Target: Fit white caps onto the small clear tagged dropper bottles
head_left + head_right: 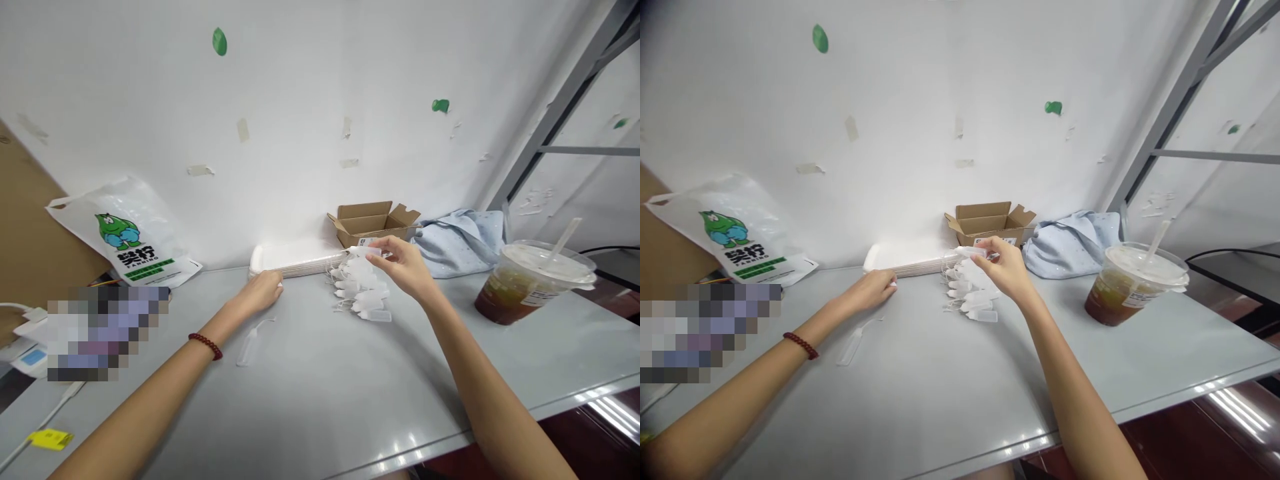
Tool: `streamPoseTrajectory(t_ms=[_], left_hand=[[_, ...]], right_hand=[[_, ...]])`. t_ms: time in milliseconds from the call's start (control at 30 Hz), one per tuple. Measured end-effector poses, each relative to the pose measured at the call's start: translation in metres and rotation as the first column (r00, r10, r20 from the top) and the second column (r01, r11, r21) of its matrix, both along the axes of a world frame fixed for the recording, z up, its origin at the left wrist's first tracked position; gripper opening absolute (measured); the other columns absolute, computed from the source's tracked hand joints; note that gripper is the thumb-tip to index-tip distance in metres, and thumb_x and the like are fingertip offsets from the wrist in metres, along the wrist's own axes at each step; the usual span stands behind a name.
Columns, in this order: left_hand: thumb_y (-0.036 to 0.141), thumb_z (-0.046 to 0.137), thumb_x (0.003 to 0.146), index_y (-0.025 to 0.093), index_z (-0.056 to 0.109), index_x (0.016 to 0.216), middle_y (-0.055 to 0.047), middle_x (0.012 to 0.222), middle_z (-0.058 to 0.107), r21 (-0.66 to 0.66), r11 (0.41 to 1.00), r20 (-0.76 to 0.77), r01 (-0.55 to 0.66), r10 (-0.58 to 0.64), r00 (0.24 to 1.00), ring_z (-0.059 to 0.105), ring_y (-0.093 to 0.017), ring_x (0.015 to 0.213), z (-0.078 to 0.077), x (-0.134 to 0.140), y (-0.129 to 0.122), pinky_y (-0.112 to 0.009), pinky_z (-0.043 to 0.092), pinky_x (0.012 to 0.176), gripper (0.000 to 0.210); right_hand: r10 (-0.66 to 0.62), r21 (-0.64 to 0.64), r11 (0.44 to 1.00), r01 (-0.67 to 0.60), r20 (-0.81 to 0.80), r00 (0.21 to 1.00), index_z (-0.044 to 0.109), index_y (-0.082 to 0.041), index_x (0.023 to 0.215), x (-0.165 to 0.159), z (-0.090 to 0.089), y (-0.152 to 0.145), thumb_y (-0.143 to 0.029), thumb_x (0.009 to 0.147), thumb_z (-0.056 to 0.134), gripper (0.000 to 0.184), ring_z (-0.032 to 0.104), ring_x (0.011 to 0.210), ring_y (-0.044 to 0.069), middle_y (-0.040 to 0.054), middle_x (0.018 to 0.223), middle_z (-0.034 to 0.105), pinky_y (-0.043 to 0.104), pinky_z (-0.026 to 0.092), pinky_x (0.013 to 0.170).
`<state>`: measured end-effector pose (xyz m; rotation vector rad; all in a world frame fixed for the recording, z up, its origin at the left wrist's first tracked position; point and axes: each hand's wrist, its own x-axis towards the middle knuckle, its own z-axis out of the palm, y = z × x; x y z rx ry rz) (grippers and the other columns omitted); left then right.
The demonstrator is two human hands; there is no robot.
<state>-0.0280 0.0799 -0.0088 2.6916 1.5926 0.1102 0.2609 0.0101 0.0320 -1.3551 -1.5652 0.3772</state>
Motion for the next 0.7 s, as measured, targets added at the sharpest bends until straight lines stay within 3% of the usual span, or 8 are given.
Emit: streamPoseTrajectory(t_ms=[100,333,567,700], left_hand=[[0.020,0.043,0.080,0.019,0.059,0.073,-0.009,0.074,0.064,0.019,1.000,0.151,0.011,-0.013,0.988,0.058,-0.027,0.084,0.002,-0.009,-0.005,-0.033,0.043,0.068,0.018],[0.037,0.051,0.079,0.019,0.062,0.085,-0.007,0.090,0.065,0.146,0.984,0.470,-0.101,0.020,0.883,0.052,-0.027,0.097,0.004,-0.030,-0.030,-0.039,0.043,0.085,0.022],[0.038,0.053,0.079,0.021,0.061,0.086,-0.006,0.096,0.067,0.136,0.963,0.607,-0.234,0.106,0.788,0.056,-0.025,0.094,-0.001,-0.043,-0.056,-0.038,0.046,0.081,0.020],[0.032,0.052,0.079,0.021,0.060,0.087,-0.007,0.095,0.068,0.171,0.952,0.620,-0.255,0.098,0.779,0.058,-0.026,0.095,0.003,-0.042,-0.060,-0.038,0.046,0.082,0.016]], right_hand=[[0.039,-0.116,0.993,-0.023,0.134,0.990,0.062,-0.016,0.081,0.006,-0.004,0.003,-0.033,0.071,0.063,0.020,0.059,0.078,0.019,0.0058,0.088,0.066,0.031,0.046,0.067],[0.091,-0.329,0.943,0.052,0.405,0.910,0.060,-0.016,0.078,0.018,-0.019,0.011,-0.021,0.065,0.064,0.014,0.059,0.075,0.020,0.0065,0.082,0.065,0.028,0.042,0.062],[0.153,-0.378,0.924,0.063,0.514,0.844,0.059,-0.015,0.090,0.015,-0.014,0.006,-0.019,0.071,0.060,0.020,0.058,0.094,0.023,0.0099,0.097,0.063,0.029,0.044,0.074],[0.192,-0.391,0.918,0.063,0.580,0.792,0.059,-0.015,0.099,0.010,-0.011,-0.002,-0.022,0.072,0.061,0.027,0.054,0.102,0.026,0.0115,0.102,0.061,0.033,0.044,0.080]])
